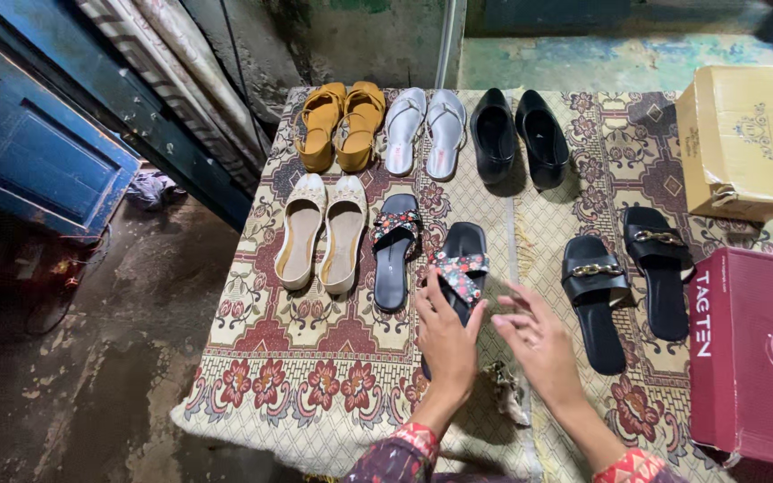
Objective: The person cleans the soles and surfaces of several pairs of sandals and shoes using a cloth.
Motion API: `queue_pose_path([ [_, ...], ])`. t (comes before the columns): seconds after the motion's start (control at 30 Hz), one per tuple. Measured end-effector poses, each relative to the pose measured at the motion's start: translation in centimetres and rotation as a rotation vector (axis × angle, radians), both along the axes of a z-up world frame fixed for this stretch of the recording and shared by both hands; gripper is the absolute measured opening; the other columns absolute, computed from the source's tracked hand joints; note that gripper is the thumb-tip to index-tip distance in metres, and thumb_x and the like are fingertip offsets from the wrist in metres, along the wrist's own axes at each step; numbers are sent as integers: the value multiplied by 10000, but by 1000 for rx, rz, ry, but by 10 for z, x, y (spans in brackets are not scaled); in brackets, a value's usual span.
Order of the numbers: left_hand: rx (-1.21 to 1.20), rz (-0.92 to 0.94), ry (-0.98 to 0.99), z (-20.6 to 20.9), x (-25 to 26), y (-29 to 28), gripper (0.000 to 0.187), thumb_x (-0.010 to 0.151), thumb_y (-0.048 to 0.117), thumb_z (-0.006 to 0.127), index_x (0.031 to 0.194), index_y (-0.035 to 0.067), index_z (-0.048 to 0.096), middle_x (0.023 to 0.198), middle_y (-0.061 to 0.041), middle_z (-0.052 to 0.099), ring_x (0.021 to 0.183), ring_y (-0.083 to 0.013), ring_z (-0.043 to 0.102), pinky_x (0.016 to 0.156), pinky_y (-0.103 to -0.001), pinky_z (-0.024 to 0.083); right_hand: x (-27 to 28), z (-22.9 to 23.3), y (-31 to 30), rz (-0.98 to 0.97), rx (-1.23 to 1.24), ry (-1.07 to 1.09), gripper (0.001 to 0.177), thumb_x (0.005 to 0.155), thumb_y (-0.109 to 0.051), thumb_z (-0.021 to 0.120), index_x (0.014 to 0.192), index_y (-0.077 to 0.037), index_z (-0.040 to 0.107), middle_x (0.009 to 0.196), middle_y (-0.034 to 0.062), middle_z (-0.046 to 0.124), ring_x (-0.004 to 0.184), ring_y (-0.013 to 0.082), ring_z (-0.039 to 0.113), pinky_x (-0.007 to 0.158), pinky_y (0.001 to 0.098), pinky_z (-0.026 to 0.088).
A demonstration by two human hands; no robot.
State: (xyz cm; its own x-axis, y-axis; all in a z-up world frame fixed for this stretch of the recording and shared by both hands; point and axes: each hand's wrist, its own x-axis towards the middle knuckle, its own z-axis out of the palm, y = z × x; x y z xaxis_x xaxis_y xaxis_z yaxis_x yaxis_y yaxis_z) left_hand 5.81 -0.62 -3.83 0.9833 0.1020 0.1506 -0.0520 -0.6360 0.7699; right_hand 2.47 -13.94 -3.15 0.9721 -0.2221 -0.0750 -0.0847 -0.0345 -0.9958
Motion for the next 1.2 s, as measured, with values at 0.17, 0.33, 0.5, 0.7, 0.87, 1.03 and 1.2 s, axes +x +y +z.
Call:
queue_pose_path([
  [0.17,-36,-42,-17,-16,24,-10,955,839,286,807,1559,26,236,1309,-227,459,1123,-413,580,874,-498,499,37,10,13,56,-452,-51,506,862,-110,741,1343,-16,613,1165,133,630,926,160,704,745,290,611],
  [0.33,-72,-4,-55,-41,49,-18,935,848,249,840,1533,19,247,1318,-240,440,1144,-426,561,891,-503,487,79,12,23,54,-598,-11,557,797,-119,788,1301,8,587,1159,139,554,778,192,684,688,305,589],
  [0.5,-75,-40,-16,-57,63,-16,1020,709,90,826,1530,-16,230,1327,-259,407,1189,-463,535,938,-490,492,108,-45,3,84,-687,53,485,796,-95,789,1239,0,616,1085,142,575,756,225,669,699,330,576],
  [0.7,-168,-112,88,-67,76,-14,943,796,132,832,1522,-10,247,1330,-261,409,1207,-455,525,962,-481,489,143,-93,-14,55,-578,-11,452,747,-19,759,1184,19,655,1041,163,677,821,249,715,723,342,592],
  [0.87,-119,-146,46,-80,89,-11,911,788,99,827,1513,-11,286,1332,-268,447,1226,-464,502,1014,-493,453,159,-110,-13,-16,-573,144,412,754,-41,813,1146,25,703,1020,165,737,876,224,752,757,344,596],
  [1.03,-108,-183,45,-85,95,-8,860,823,82,803,1518,-13,306,1341,-256,467,1242,-447,503,1030,-489,446,167,-119,-15,-42,-590,123,431,736,-25,829,1145,32,708,1045,170,702,841,225,744,753,342,588],
  [1.2,-80,-196,30,-82,96,-11,816,829,64,783,1496,-32,324,1340,-257,472,1252,-434,491,1052,-494,428,171,-124,-15,-63,-597,168,432,723,-22,839,1133,36,715,1037,163,704,830,220,732,756,335,579],
])
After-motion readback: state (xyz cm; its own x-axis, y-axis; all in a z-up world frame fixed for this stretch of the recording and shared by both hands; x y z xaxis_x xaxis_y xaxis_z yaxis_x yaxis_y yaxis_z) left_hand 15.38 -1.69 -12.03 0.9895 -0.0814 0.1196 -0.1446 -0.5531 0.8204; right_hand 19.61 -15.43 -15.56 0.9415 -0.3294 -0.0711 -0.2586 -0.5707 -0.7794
